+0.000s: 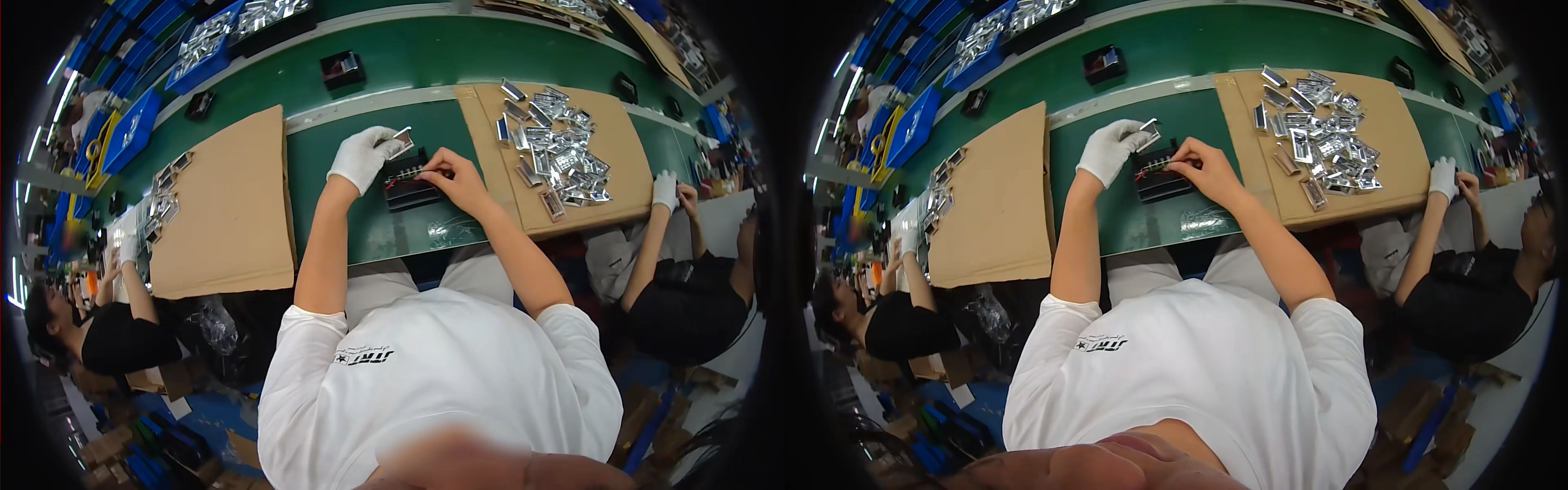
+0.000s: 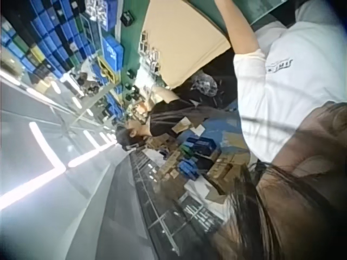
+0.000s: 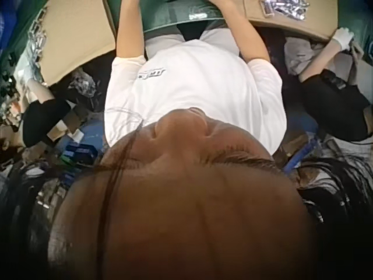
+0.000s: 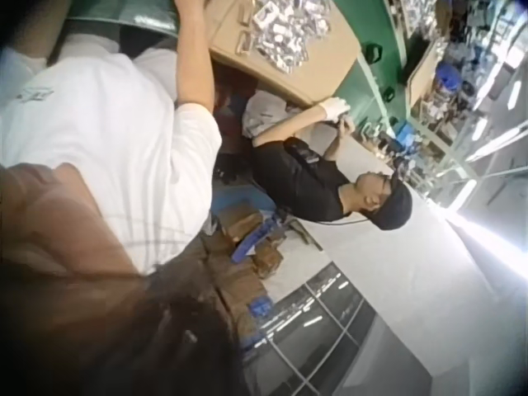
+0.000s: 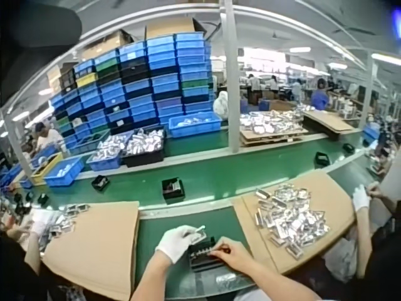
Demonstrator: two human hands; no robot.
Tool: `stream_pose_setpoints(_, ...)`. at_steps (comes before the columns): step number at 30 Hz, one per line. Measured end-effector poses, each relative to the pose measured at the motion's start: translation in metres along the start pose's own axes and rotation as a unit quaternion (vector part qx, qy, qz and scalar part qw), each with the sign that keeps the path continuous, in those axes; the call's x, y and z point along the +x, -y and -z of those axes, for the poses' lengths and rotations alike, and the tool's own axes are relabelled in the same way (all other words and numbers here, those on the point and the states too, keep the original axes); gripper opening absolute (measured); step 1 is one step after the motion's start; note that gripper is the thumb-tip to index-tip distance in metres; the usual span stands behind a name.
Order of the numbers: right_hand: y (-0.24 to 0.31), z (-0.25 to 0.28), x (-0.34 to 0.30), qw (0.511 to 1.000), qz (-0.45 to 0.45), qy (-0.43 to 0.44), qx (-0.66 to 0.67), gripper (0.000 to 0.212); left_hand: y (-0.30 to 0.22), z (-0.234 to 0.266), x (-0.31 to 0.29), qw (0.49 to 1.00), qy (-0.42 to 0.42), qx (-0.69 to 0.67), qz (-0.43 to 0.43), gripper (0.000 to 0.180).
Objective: Assemble electronic devices by inserting components and batteries into plastic housings at a factory workstation.
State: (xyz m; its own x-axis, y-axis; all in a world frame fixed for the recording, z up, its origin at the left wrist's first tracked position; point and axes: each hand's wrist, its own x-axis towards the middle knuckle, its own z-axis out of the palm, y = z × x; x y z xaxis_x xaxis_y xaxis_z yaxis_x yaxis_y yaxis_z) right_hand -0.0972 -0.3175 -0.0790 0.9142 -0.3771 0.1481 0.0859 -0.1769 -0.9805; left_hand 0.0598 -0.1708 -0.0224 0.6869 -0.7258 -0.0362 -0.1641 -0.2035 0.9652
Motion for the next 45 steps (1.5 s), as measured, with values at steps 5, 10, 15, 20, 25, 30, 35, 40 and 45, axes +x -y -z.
stream_pose_setpoints(5,0.001,0.003,-0.003,0.999,0.007,-0.022,-0.027,0.009,-0.002,-0.010,0.006,0.985,0.049,0.162,0.040,0.026)
stream_pose_setpoints(10,0.002,0.002,-0.003,0.998,0.018,-0.027,-0.051,0.010,0.000,-0.007,-0.003,0.979,0.057,0.192,0.044,0.028)
stream_pose_setpoints(15,0.000,0.001,-0.003,0.997,0.027,-0.036,-0.068,0.010,-0.003,-0.003,-0.013,0.981,0.063,0.181,0.023,0.029)
stream_pose_setpoints(20,0.000,-0.001,-0.001,0.997,0.035,-0.038,-0.065,0.010,0.002,-0.001,-0.014,0.979,0.058,0.196,0.006,0.030)
stream_pose_setpoints(25,-0.001,0.000,-0.002,0.997,0.031,-0.039,-0.067,0.011,0.003,-0.005,-0.014,0.982,0.055,0.178,0.009,0.031)
stream_pose_setpoints(30,-0.003,0.002,-0.002,0.993,0.034,-0.045,-0.102,0.026,-0.010,-0.008,-0.021,0.969,0.062,0.230,-0.065,0.033)
stream_pose_setpoints(35,0.000,0.003,-0.002,0.976,0.095,-0.052,-0.187,0.062,0.014,-0.006,-0.012,0.914,0.032,0.336,-0.227,0.038)
stream_pose_setpoints(40,0.002,0.010,-0.003,0.990,0.033,0.034,-0.129,0.100,0.025,-0.004,-0.007,0.911,-0.033,0.340,-0.233,0.042)
stream_pose_setpoints(45,0.003,0.011,-0.002,0.990,0.007,0.049,-0.135,0.111,0.024,-0.003,-0.001,0.912,-0.024,0.312,-0.264,0.043)
